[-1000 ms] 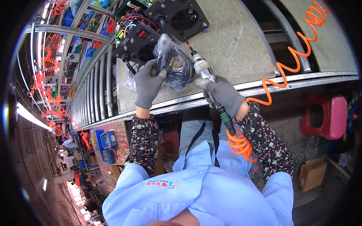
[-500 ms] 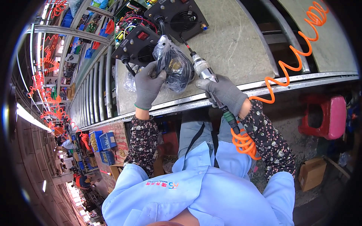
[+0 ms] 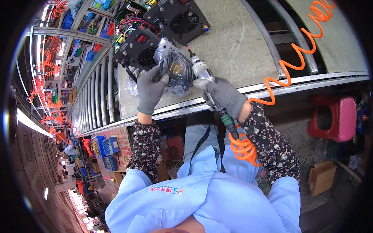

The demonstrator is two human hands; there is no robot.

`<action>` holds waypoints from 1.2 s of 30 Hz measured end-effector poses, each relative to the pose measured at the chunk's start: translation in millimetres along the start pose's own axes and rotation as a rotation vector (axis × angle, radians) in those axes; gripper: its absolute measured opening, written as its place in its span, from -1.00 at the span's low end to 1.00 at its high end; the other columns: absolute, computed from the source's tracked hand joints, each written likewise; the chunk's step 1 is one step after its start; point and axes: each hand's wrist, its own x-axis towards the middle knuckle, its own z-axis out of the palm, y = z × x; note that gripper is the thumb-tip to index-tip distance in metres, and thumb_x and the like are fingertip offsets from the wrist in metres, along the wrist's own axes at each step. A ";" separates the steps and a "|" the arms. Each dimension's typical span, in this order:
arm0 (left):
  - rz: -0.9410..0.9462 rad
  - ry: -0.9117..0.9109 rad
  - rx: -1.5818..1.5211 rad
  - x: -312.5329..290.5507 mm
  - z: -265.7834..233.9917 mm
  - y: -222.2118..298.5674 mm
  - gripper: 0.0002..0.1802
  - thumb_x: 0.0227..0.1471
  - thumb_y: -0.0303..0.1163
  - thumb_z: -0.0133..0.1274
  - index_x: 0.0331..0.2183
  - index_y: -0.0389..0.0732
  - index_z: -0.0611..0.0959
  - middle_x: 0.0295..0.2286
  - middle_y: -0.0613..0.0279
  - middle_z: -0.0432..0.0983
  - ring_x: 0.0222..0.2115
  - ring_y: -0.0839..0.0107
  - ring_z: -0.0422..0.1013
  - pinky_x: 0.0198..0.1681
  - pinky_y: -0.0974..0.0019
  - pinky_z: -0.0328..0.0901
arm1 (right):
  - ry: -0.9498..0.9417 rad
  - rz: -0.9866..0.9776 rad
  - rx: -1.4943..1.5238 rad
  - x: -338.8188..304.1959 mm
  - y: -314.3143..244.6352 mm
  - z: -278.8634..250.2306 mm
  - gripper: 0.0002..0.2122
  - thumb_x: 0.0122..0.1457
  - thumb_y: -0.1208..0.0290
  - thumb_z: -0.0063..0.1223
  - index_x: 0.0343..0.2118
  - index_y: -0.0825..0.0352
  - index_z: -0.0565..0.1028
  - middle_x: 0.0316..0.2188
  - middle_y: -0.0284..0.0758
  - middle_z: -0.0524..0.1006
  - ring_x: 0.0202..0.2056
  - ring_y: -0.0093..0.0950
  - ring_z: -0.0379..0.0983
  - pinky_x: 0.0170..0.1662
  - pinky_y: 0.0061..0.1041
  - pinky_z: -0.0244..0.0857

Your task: The person secures internal components of an electronic device by driving screws into a circuit board and cables within an electronic housing using an electric screwdriver.

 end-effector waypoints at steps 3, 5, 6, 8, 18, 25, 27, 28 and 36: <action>0.046 0.033 -0.021 -0.5 0.3 -4.2 -0.72 -0.22 -0.38 0.06 -0.34 -0.23 0.56 -0.70 0.20 0.44 -0.69 0.57 0.35 -0.57 0.48 0.22 | 0.024 0.008 -0.040 1.6 -1.6 6.1 -0.64 -0.06 0.04 0.05 -0.51 0.29 0.34 -0.73 -0.43 0.35 -0.77 -0.65 0.27 -0.74 -0.70 0.16; 0.025 0.044 0.052 -2.4 -2.2 -1.4 -0.71 -0.22 -0.37 0.07 -0.34 -0.24 0.56 -0.67 0.16 0.45 -0.67 0.56 0.36 -0.55 0.47 0.24 | 0.033 0.011 -0.077 3.5 -2.9 9.0 -0.65 -0.05 0.04 0.04 -0.51 0.29 0.34 -0.73 -0.43 0.35 -0.77 -0.66 0.27 -0.74 -0.71 0.16; 0.026 0.046 0.053 -2.5 -3.0 -0.6 -0.71 -0.22 -0.37 0.07 -0.34 -0.24 0.56 -0.67 0.16 0.45 -0.67 0.56 0.36 -0.55 0.47 0.24 | 0.044 0.016 -0.114 5.1 -2.7 9.6 -0.65 -0.05 0.05 0.04 -0.50 0.28 0.34 -0.72 -0.43 0.35 -0.77 -0.66 0.27 -0.73 -0.71 0.16; 0.030 0.051 0.064 -2.4 -3.0 2.1 -0.72 -0.20 -0.39 0.06 -0.34 -0.27 0.56 -0.70 0.26 0.43 -0.69 0.57 0.33 -0.58 0.51 0.21 | 0.043 0.011 -0.107 9.7 1.0 8.5 -0.66 -0.04 0.05 0.03 -0.50 0.28 0.34 -0.73 -0.44 0.34 -0.76 -0.67 0.26 -0.72 -0.71 0.15; -0.404 0.034 -1.512 -28.0 -4.1 19.0 -0.79 -0.10 -0.59 -0.23 -0.32 -0.41 0.38 -0.46 0.11 0.34 -0.63 0.54 0.15 -0.61 0.56 0.09 | -0.047 -0.067 -0.141 -58.6 0.7 -4.5 -0.73 -0.10 0.28 0.05 -0.39 0.36 0.35 -0.66 -0.44 0.31 -0.68 -0.70 0.22 -0.63 -0.71 0.11; -0.317 -0.001 -1.452 -3.7 13.6 41.7 -0.76 0.07 -0.43 -0.19 -0.29 -0.43 0.40 -0.46 0.13 0.37 -0.64 0.62 0.15 -0.62 0.59 0.06 | -0.119 -0.105 -0.161 -107.2 0.6 -2.4 -0.49 -0.20 0.25 0.17 -0.18 0.43 0.31 -0.56 -0.42 0.34 -0.62 -0.70 0.21 -0.57 -0.71 0.13; -0.266 -0.116 -1.384 2.6 16.7 38.7 -0.68 0.07 -0.26 -0.14 -0.30 -0.37 0.43 -0.62 0.28 0.35 -0.76 0.65 0.08 -0.73 0.60 -0.03 | -0.130 -0.096 -0.212 -110.8 -0.6 -3.4 -0.42 -0.23 0.17 0.22 -0.17 0.41 0.31 -0.50 -0.37 0.39 -0.56 -0.67 0.27 -0.49 -0.69 0.19; -0.262 -0.103 -1.385 3.4 18.0 39.1 -0.68 0.07 -0.26 -0.14 -0.30 -0.37 0.43 -0.62 0.28 0.35 -0.76 0.65 0.08 -0.73 0.60 -0.03 | -0.140 -0.096 -0.221 -111.5 0.2 -3.8 -0.42 -0.23 0.17 0.22 -0.17 0.41 0.31 -0.50 -0.37 0.39 -0.56 -0.67 0.27 -0.49 -0.69 0.19; -0.289 -0.102 -1.450 7.7 15.0 41.1 -0.73 0.03 -0.28 -0.06 -0.32 -0.31 0.48 -0.67 0.39 0.25 -0.79 0.69 0.05 -0.78 0.61 -0.08 | -0.086 -0.184 -0.345 -114.9 7.8 -0.2 -0.41 -0.23 0.12 0.22 -0.16 0.39 0.30 -0.37 -0.29 0.42 -0.33 -0.54 0.33 -0.23 -0.56 0.22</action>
